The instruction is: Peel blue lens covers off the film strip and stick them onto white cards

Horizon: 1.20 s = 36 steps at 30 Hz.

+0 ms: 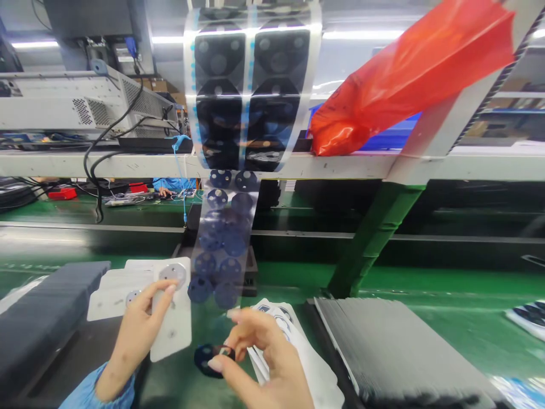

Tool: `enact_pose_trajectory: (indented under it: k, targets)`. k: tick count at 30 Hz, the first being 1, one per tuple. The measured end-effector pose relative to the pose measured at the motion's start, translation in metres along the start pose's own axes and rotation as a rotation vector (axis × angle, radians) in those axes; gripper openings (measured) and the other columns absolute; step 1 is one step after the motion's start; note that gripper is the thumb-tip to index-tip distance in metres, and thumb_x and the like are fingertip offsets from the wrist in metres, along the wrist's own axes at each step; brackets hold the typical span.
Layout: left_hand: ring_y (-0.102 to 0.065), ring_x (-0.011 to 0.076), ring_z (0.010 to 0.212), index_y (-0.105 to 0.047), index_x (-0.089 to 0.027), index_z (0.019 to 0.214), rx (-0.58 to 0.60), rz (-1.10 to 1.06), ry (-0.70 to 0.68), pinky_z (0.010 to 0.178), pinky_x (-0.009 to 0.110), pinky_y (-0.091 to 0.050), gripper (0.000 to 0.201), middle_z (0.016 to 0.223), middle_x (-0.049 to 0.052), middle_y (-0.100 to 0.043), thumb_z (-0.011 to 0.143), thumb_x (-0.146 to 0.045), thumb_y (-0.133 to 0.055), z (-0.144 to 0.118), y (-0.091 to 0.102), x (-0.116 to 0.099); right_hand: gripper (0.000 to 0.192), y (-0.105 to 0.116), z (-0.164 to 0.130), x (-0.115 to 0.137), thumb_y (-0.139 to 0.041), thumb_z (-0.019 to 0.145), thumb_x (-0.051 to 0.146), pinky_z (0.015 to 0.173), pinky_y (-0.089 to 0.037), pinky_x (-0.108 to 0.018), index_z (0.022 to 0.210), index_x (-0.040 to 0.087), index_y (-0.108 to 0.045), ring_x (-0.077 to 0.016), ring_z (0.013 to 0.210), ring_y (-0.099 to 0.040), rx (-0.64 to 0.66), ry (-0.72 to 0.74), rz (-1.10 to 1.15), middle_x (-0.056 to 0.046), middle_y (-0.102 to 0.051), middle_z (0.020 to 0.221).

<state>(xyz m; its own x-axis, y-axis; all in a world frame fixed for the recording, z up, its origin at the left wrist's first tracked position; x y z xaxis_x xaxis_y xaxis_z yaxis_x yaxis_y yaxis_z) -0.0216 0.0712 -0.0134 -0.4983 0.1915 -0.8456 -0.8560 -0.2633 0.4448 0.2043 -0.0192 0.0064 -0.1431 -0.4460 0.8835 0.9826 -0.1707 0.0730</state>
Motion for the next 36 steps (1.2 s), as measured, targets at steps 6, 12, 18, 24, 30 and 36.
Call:
enact_pose_trajectory:
  k: [6, 12, 18, 24, 30, 36]
  targets:
    - [-0.068, 0.0303, 0.113, -0.073, -0.023, 0.105, -0.302, 0.062, -0.23, 0.09, 0.037, -0.052, 0.026, 0.119, 0.01, -0.076, 0.093, -0.038, -0.056, -0.014, 0.022, -0.005, 0.011, -0.007, 0.008, -0.007, -0.079, 0.082, 0.039, 0.074, -0.053, -0.024, 0.084, 0.028, -0.077, -0.0156, 0.075, -0.062, -0.027, -0.218, 0.092, 0.0, -0.066, 0.082]
    - [-0.077, 0.025, 0.097, -0.04, -0.028, 0.148, 0.244, -0.566, 0.155, 0.08, 0.03, -0.059, 0.06, 0.127, 0.009, -0.076, 0.096, -0.048, -0.061, -0.057, -0.001, -0.027, 0.023, -0.014, 0.007, -0.007, -0.084, 0.075, 0.042, 0.071, -0.05, -0.027, 0.073, 0.024, -0.07, -0.0167, 0.071, -0.06, -0.042, -0.328, 0.186, 0.002, -0.065, 0.075]
    - [-0.073, 0.0281, 0.111, -0.043, -0.025, 0.148, 0.53, -0.735, 0.212, 0.086, 0.029, -0.058, 0.065, 0.135, 0.013, -0.071, 0.094, -0.053, -0.065, -0.067, -0.013, -0.036, 0.018, -0.016, 0.006, -0.008, -0.078, 0.08, 0.039, 0.064, -0.046, -0.028, 0.07, 0.025, -0.071, -0.0166, 0.063, -0.051, -0.069, -0.242, -0.06, 0.002, -0.065, 0.068]
    - [-0.075, 0.0272, 0.107, -0.051, -0.026, 0.144, 0.599, -0.664, 0.189, 0.085, 0.029, -0.058, 0.059, 0.134, 0.01, -0.073, 0.094, -0.056, -0.063, -0.067, -0.012, -0.04, 0.017, -0.017, 0.005, -0.01, -0.076, 0.083, 0.039, 0.065, -0.048, -0.031, 0.072, 0.027, -0.071, -0.0203, 0.068, -0.056, -0.086, -0.15, -0.144, -0.001, -0.068, 0.072]
    - [-0.077, 0.03, 0.099, -0.051, -0.024, 0.146, 0.604, -0.612, 0.182, 0.079, 0.032, -0.06, 0.065, 0.126, 0.013, -0.076, 0.092, -0.058, -0.063, -0.068, -0.012, -0.044, 0.014, -0.018, 0.005, -0.01, -0.075, 0.084, 0.032, 0.063, -0.047, -0.029, 0.072, 0.027, -0.07, -0.0188, 0.066, -0.056, -0.09, -0.092, -0.166, 0.001, -0.068, 0.07]
    - [-0.077, 0.0303, 0.099, -0.052, -0.024, 0.145, 0.588, -0.609, 0.174, 0.081, 0.033, -0.059, 0.062, 0.126, 0.014, -0.076, 0.093, -0.056, -0.063, -0.07, -0.013, -0.044, 0.013, -0.02, 0.005, -0.009, -0.075, 0.081, 0.026, 0.066, -0.048, -0.026, 0.07, 0.027, -0.069, -0.017, 0.067, -0.056, -0.093, -0.119, -0.142, 0.003, -0.066, 0.069]
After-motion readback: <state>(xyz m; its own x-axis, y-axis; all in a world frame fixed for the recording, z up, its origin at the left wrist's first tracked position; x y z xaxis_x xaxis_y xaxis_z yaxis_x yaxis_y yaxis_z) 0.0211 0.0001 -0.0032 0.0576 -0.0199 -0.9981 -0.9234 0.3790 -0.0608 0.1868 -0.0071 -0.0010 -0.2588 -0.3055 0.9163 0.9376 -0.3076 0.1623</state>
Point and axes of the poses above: each hand's wrist, its own z-axis towards the middle knuckle, its own y-axis out of the back of the hand, x = y × z, the point moved 1 cm from there along z, towards the middle knuckle
